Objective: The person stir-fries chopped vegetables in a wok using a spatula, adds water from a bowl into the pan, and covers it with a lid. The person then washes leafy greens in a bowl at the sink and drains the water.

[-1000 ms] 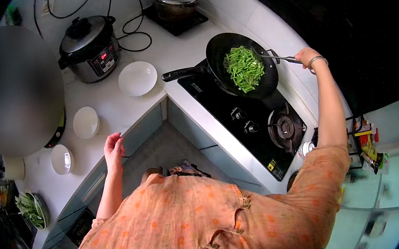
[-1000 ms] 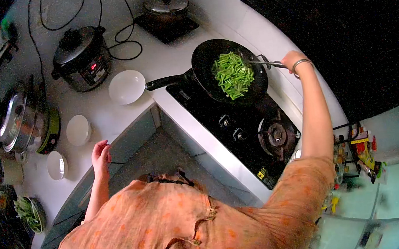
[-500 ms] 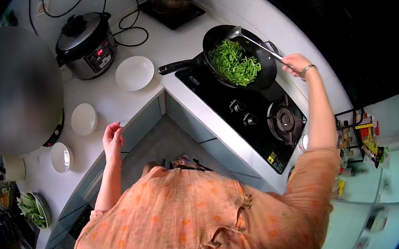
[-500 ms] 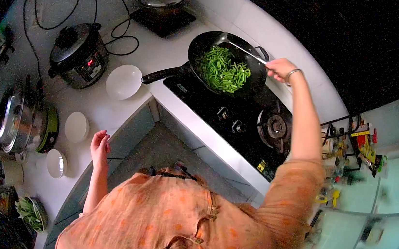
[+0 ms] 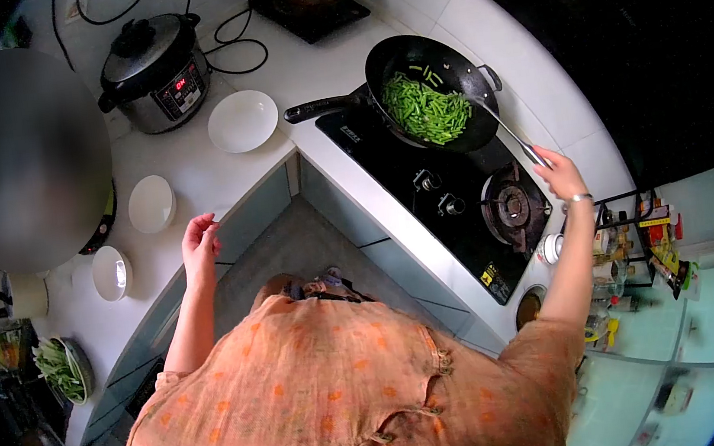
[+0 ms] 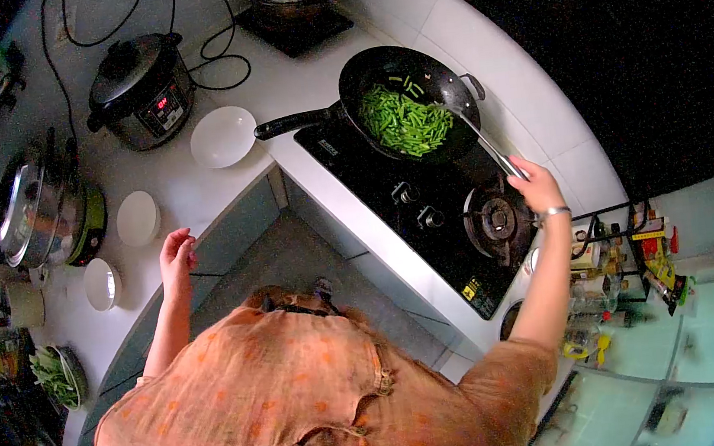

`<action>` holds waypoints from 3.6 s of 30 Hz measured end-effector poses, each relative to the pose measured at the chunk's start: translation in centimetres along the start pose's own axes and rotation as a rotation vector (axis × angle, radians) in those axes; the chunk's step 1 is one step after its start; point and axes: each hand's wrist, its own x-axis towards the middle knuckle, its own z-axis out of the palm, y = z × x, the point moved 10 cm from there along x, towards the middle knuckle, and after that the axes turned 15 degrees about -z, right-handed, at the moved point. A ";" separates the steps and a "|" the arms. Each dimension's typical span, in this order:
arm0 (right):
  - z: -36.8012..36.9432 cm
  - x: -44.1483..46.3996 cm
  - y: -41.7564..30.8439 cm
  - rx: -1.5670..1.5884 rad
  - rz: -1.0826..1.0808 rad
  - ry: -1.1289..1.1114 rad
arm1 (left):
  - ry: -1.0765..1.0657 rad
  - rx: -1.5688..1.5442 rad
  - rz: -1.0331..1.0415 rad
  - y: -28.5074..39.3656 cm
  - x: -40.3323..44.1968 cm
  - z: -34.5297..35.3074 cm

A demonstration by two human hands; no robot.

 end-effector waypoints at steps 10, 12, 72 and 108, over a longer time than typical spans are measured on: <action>4.6 2.7 -1.7 -0.226 -0.236 0.134 | -0.071 0.044 0.011 0.9 -0.3 1.9; 3.8 3.3 -1.9 -0.218 -0.270 0.174 | -0.083 0.040 0.043 1.2 -0.4 2.1; -5.3 4.4 -14.5 -1.015 -0.481 -0.001 | -0.091 0.095 -0.069 -1.3 0.5 8.5; -2.2 14.3 -17.8 -1.324 -0.341 -0.324 | -0.116 0.032 -0.070 0.1 3.3 6.5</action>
